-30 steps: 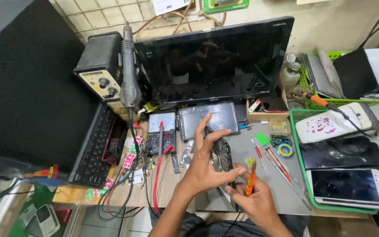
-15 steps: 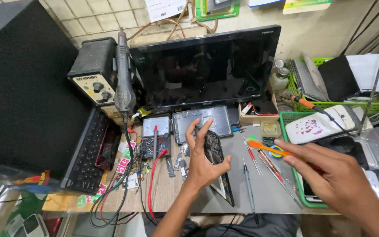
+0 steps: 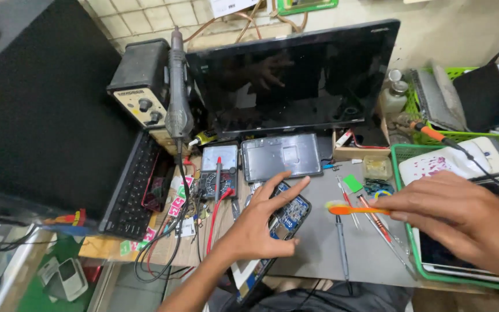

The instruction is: Testing electrical components on a smartphone motherboard using multimeter probes and adjusting connectors with a spudger.

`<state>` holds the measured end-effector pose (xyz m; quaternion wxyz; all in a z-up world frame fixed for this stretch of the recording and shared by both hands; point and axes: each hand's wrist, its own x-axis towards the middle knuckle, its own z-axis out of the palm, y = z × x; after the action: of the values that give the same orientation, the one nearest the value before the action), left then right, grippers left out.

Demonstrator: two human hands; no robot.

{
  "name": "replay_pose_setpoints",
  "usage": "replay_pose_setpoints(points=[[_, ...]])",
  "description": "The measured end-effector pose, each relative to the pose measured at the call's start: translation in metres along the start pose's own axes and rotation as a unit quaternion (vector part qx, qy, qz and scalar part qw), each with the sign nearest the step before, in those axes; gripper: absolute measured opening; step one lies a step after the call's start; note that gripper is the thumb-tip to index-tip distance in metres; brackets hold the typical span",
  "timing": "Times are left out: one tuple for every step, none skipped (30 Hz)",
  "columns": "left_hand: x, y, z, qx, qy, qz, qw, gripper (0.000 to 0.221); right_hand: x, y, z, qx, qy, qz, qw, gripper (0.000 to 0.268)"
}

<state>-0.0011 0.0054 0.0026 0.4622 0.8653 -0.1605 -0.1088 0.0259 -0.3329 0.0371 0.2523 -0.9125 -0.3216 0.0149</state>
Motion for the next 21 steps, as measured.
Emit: replay_pose_setpoints(points=[[-0.003, 0.0, -0.005, 0.015, -0.056, 0.012, 0.998, 0.096, 0.003, 0.008, 0.001, -0.03, 0.003, -0.036, 0.999, 0.039], [-0.004, 0.0, -0.011, 0.031, -0.113, 0.027, 0.993, 0.096, 0.006, 0.017, 0.0, -0.063, 0.009, -0.072, 0.995, 0.035], [-0.006, 0.001, -0.014, 0.03, -0.112, 0.022, 0.993, 0.096, 0.009, 0.019, 0.004, -0.059, 0.006, -0.074, 0.995, 0.035], [-0.009, 0.002, -0.016, 0.054, -0.142, 0.017, 0.988, 0.094, 0.01, 0.021, 0.009, -0.065, 0.01, -0.077, 0.995, 0.035], [-0.012, 0.003, -0.018, 0.078, -0.172, 0.012, 0.982, 0.093, 0.011, 0.023, 0.013, -0.071, 0.014, -0.079, 0.994, 0.036], [-0.012, 0.003, -0.018, 0.077, -0.174, 0.01, 0.982, 0.093, 0.015, 0.017, 0.017, -0.069, 0.012, -0.078, 0.995, 0.036], [-0.012, 0.004, -0.019, 0.099, -0.183, 0.009, 0.978, 0.094, 0.019, 0.011, 0.021, -0.044, -0.019, -0.066, 0.997, 0.032], [-0.013, 0.004, -0.018, 0.119, -0.193, 0.008, 0.974, 0.096, 0.021, 0.005, 0.026, -0.018, -0.053, -0.052, 0.997, 0.028], [-0.015, 0.003, -0.016, 0.116, -0.196, 0.004, 0.974, 0.096, 0.023, -0.006, 0.033, -0.015, -0.056, -0.05, 0.997, 0.028], [-0.016, 0.003, -0.015, 0.124, -0.191, 0.013, 0.974, 0.096, 0.026, -0.017, 0.039, -0.012, -0.047, -0.088, 0.995, 0.024], [-0.016, 0.004, -0.015, 0.131, -0.186, 0.022, 0.973, 0.097, 0.03, -0.028, 0.044, -0.009, -0.037, -0.126, 0.991, 0.021], [-0.017, 0.003, -0.014, 0.13, -0.189, 0.021, 0.973, 0.097, 0.029, -0.027, 0.047, -0.007, -0.037, -0.123, 0.992, 0.021], [-0.018, 0.003, -0.013, 0.128, -0.188, 0.019, 0.974, 0.097, 0.029, -0.026, 0.05, -0.012, -0.052, -0.108, 0.993, 0.021], [-0.018, 0.002, -0.014, 0.126, -0.185, 0.019, 0.974, 0.097, 0.03, -0.025, 0.052, -0.02, -0.065, -0.095, 0.993, 0.021], [-0.017, 0.003, -0.014, 0.126, -0.186, 0.02, 0.974, 0.097, 0.029, -0.027, 0.051, -0.02, -0.065, -0.094, 0.993, 0.021], [-0.018, 0.003, -0.014, 0.132, -0.185, 0.016, 0.974, 0.097, 0.028, -0.028, 0.049, -0.022, -0.052, -0.085, 0.995, 0.022], [-0.018, 0.003, -0.014, 0.137, -0.184, 0.012, 0.973, 0.098, 0.027, -0.03, 0.048, -0.025, -0.04, -0.075, 0.996, 0.023], [-0.018, 0.003, -0.014, 0.138, -0.186, 0.013, 0.973, 0.098, 0.026, -0.031, 0.05, -0.024, -0.039, -0.074, 0.996, 0.023], [-0.018, 0.002, -0.013, 0.138, -0.186, 0.02, 0.973, 0.098, 0.025, -0.033, 0.052, -0.025, -0.047, -0.094, 0.994, 0.023], [-0.018, 0.002, -0.012, 0.138, -0.187, 0.027, 0.972, 0.098, 0.024, -0.034, 0.055, -0.026, -0.056, -0.114, 0.992, 0.023], [-0.018, 0.004, -0.013, 0.139, -0.189, 0.028, 0.972, 0.098, 0.024, -0.033, 0.052, -0.026, -0.055, -0.112, 0.992, 0.023]])
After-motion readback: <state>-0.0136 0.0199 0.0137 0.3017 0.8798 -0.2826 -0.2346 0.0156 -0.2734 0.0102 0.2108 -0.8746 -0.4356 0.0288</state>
